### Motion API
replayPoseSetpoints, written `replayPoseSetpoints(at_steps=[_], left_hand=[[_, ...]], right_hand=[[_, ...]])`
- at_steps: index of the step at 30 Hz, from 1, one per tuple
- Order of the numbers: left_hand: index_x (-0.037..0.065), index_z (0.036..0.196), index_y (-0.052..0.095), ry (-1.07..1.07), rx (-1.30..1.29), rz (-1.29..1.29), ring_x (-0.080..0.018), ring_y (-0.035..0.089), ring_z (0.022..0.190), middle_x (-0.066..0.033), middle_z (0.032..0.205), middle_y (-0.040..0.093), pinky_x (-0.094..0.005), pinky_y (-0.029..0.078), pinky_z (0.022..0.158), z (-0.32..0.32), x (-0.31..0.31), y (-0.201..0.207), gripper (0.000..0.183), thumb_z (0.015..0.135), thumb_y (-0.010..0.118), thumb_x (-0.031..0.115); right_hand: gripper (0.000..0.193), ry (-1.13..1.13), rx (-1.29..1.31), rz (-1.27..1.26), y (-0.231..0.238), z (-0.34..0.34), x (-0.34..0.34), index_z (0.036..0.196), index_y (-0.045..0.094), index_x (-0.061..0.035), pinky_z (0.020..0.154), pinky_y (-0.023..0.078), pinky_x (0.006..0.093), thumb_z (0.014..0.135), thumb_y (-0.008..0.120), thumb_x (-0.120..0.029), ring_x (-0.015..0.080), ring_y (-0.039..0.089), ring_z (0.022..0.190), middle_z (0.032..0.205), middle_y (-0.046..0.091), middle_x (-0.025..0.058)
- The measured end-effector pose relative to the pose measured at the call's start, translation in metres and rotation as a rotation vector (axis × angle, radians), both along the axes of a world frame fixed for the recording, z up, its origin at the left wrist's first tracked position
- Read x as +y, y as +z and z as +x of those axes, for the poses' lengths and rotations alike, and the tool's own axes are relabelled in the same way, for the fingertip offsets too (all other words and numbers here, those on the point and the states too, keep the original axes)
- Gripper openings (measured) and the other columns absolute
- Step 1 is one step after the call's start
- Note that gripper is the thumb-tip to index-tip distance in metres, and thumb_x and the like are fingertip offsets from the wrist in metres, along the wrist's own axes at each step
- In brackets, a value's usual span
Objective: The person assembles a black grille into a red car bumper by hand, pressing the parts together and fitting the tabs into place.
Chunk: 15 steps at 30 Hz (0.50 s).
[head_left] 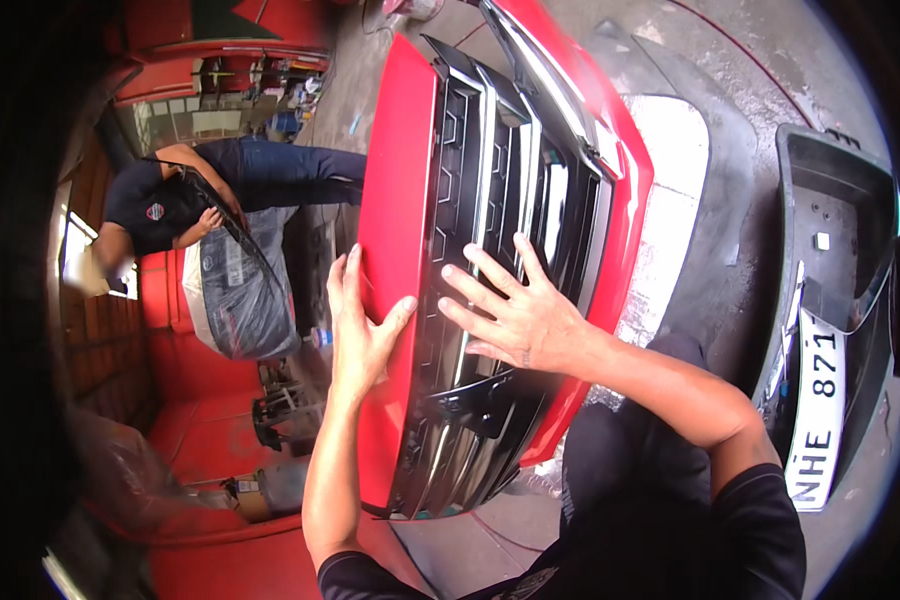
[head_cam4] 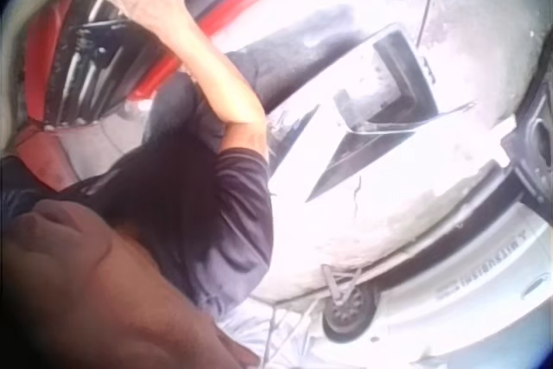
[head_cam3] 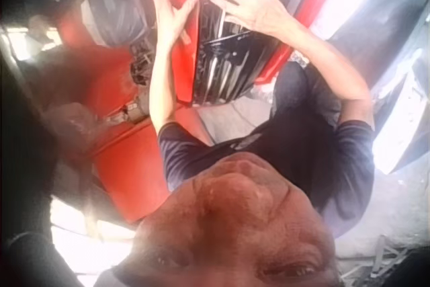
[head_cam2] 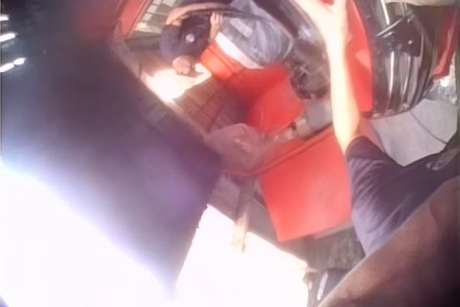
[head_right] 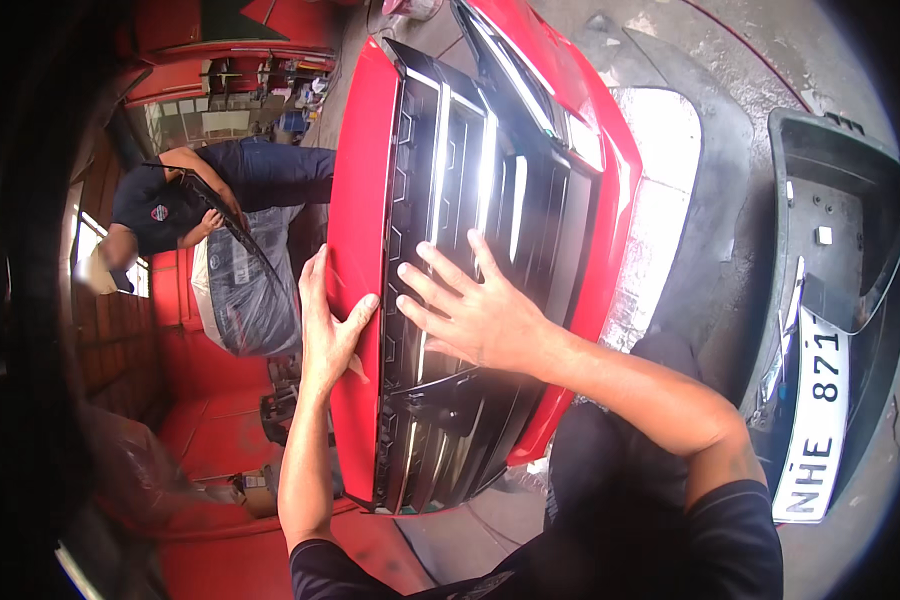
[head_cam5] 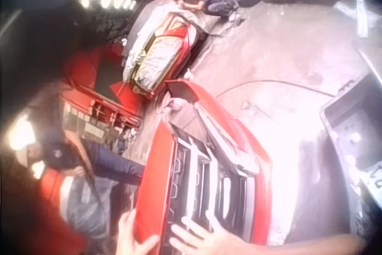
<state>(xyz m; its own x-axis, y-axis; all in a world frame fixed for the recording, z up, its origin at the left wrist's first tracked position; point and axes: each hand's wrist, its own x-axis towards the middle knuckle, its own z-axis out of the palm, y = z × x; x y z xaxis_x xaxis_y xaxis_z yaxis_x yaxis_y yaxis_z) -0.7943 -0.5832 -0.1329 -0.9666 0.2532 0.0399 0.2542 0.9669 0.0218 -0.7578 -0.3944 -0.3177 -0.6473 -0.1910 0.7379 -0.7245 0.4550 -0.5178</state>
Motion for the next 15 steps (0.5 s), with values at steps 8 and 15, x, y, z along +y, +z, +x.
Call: replayPoseSetpoints(at_steps=[8,15], left_hand=[[0.013,0.165,0.028,-0.065,0.012,-0.112,-0.0476,0.035,0.15,-0.0326,0.159,0.034,-0.0514,0.034,0.122,-0.044,0.033,-0.019,0.102,0.081,0.084,0.025],[0.015,0.163,0.034,-0.093,-0.036,-0.061,-0.0474,0.042,0.144,-0.0299,0.157,0.036,-0.0497,0.04,0.119,-0.045,0.031,-0.008,0.101,0.077,0.087,0.02]], right_hand=[[0.07,-0.033,0.018,0.001,-0.005,-0.002,0.002,0.148,0.055,-0.013,0.118,0.032,0.0698,0.091,0.071,-0.051,0.0286,0.037,0.153,0.159,0.047,0.0069],[0.068,0.053,-0.013,-0.161,-0.013,-0.005,0.006,0.15,0.052,-0.018,0.12,0.032,0.0638,0.091,0.076,-0.04,0.0333,0.034,0.154,0.163,0.04,0.0149]])
